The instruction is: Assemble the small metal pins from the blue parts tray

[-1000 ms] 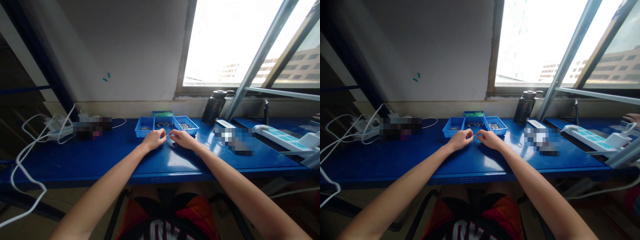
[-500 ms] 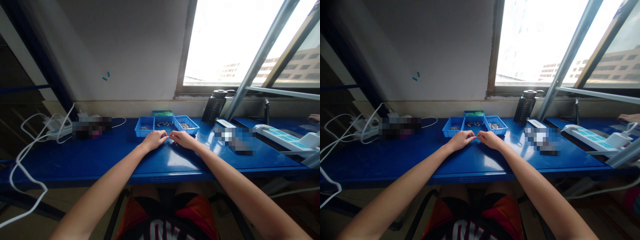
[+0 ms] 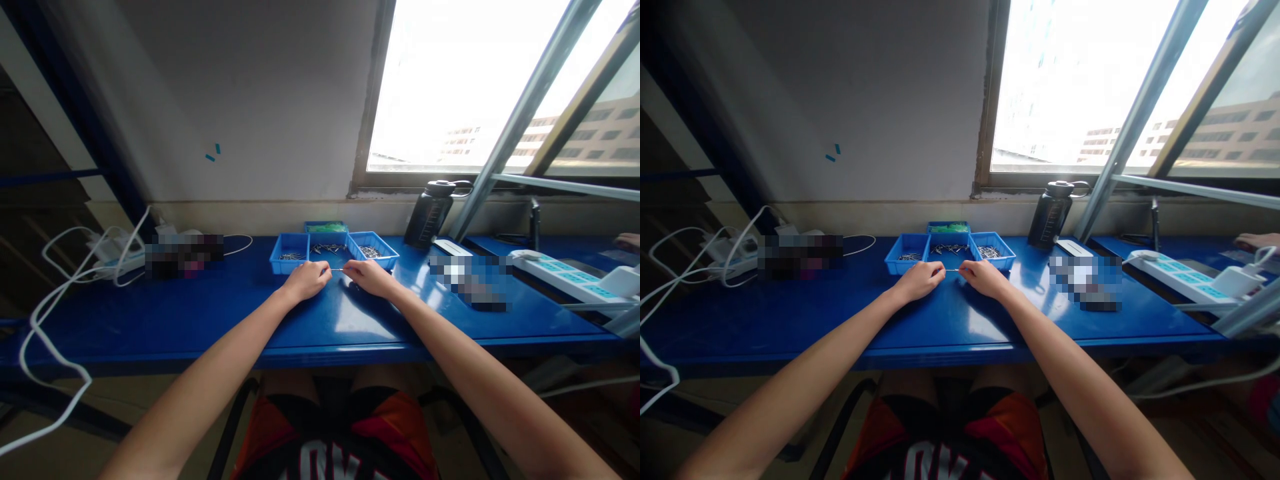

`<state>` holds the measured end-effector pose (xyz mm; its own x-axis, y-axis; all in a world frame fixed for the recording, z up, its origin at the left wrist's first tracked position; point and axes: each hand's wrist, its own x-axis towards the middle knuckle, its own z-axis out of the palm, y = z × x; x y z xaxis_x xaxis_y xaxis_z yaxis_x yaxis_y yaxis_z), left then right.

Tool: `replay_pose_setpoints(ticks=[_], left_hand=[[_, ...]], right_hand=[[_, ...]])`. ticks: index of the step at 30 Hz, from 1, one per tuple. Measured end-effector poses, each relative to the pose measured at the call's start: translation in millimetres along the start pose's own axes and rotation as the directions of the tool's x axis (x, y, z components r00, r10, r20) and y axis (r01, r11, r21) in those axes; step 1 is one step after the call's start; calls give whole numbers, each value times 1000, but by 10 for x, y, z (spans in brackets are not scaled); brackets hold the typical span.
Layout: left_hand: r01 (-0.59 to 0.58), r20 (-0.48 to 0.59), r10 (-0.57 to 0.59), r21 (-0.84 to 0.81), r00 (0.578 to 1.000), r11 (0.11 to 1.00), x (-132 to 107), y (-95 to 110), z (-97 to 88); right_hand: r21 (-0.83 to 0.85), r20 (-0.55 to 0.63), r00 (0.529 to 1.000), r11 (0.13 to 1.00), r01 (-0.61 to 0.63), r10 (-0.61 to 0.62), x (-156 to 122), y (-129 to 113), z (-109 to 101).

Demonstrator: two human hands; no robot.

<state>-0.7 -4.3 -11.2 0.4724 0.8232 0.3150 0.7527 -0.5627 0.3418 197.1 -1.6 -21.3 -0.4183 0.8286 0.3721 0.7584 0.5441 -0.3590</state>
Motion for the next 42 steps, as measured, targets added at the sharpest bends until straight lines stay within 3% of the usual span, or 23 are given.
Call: replay_pose_setpoints(ticks=[22, 32, 42], left_hand=[[35, 50, -37, 37, 998, 999, 35, -49, 22], [-20, -89, 17, -34, 996, 999, 9, -6, 0], [-39, -109, 28, -101, 994, 994, 24, -29, 30]], right_hand=[[23, -18, 1000, 1000, 2, -2, 7, -28, -2], [71, 18, 1000, 997, 17, -18, -9, -40, 10], [107, 30, 998, 993, 44, -47, -16, -78, -14]])
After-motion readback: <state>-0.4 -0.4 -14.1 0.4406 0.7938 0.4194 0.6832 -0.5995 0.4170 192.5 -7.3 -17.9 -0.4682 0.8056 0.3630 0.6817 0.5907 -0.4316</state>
